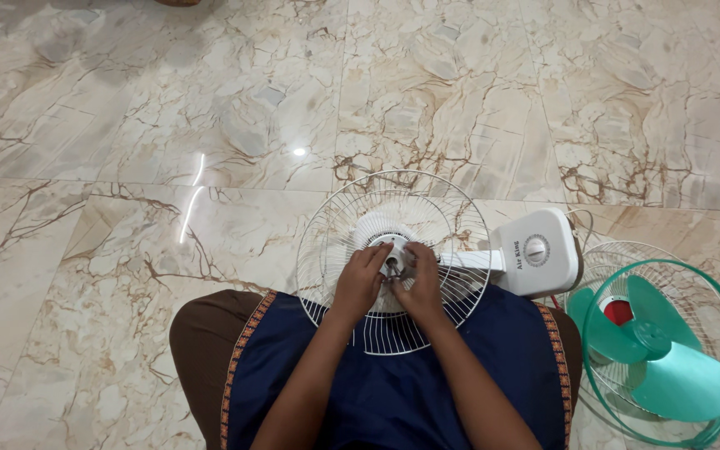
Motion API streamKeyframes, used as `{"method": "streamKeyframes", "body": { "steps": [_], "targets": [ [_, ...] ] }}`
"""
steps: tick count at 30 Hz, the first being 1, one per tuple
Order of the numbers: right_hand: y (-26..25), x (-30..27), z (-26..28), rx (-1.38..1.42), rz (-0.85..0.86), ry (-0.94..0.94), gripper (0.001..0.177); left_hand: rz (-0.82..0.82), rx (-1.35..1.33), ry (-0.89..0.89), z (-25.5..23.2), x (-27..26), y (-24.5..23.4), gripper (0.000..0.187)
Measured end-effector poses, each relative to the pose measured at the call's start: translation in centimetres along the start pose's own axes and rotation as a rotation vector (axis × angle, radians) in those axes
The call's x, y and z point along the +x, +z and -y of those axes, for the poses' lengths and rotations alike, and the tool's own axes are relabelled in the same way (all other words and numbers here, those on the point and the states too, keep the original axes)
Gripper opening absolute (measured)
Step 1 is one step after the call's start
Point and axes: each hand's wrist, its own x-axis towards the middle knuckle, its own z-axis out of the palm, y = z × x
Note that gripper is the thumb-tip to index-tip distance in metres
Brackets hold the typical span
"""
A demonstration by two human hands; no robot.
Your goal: The person disassembles a small table fan by removing the front grille, unscrewing the central cap, and detaching the fan blades from the motor shaft. The parts are placed on the floor beside the person.
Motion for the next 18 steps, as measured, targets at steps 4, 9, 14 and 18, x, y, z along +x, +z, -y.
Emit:
{"method": "streamKeyframes", "body": {
  "steps": [4, 9, 14, 18],
  "targets": [
    [1.4, -1.0, -0.1, -0.071, -0.096, 0.143, 0.073, -0.059, 0.054, -0.006, 0.3, -0.3, 0.8, 0.068],
    [2.0, -1.0, -0.1, -0.028, -0.075, 0.163, 0.068, -0.067, 0.167, -0.05, 0.2, -0.3, 1.3, 0.065],
    [0.5, -0.7, 0.6, -0.104, -0.012, 0.029, 0.056, -0.039, 0.17, -0.108, -0.3, 0.1, 1.2, 0.077],
    [-0.3, -0.2, 0.1, -0.172, 0.01, -0.1, 0.059, -0.028, 0.216, -0.131, -0.3, 0.1, 1.3, 0.086]
  ]
}}
